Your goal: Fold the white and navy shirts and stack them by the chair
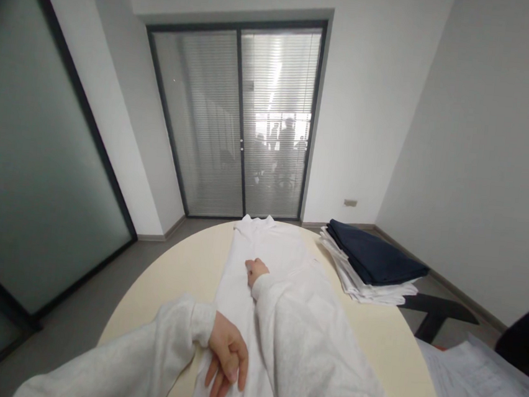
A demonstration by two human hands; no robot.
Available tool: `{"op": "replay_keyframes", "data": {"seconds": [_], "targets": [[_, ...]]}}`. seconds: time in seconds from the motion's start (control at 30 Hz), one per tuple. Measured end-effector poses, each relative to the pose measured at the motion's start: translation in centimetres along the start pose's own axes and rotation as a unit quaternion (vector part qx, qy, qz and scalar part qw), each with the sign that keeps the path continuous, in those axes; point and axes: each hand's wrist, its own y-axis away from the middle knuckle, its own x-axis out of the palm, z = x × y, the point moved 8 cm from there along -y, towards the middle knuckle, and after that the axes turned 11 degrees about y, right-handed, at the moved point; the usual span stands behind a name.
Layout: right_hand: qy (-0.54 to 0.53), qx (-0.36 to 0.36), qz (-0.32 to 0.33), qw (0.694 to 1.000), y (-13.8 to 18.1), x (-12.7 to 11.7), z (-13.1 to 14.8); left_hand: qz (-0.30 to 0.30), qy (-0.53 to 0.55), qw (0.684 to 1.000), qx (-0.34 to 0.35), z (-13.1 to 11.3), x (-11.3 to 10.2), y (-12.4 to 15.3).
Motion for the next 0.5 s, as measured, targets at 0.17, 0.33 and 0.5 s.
{"op": "replay_keyframes", "data": {"seconds": [0.17,0.33,0.5], "targets": [[0.075,0.003,0.01,0.997,0.7,-0.3,0.8,0.018,0.0,1.0,-0.015,-0.1,0.4,-0.6],[0.164,-0.081,-0.022,0.983,2.1,-0.7,2.9,0.028,-0.014,1.0,0.003,-0.5,0.8,-1.0],[0.183,-0.158,0.078,0.967,2.5,2.0,3.8,0.056,-0.01,0.998,-0.006,0.4,0.0,-2.3]]}}
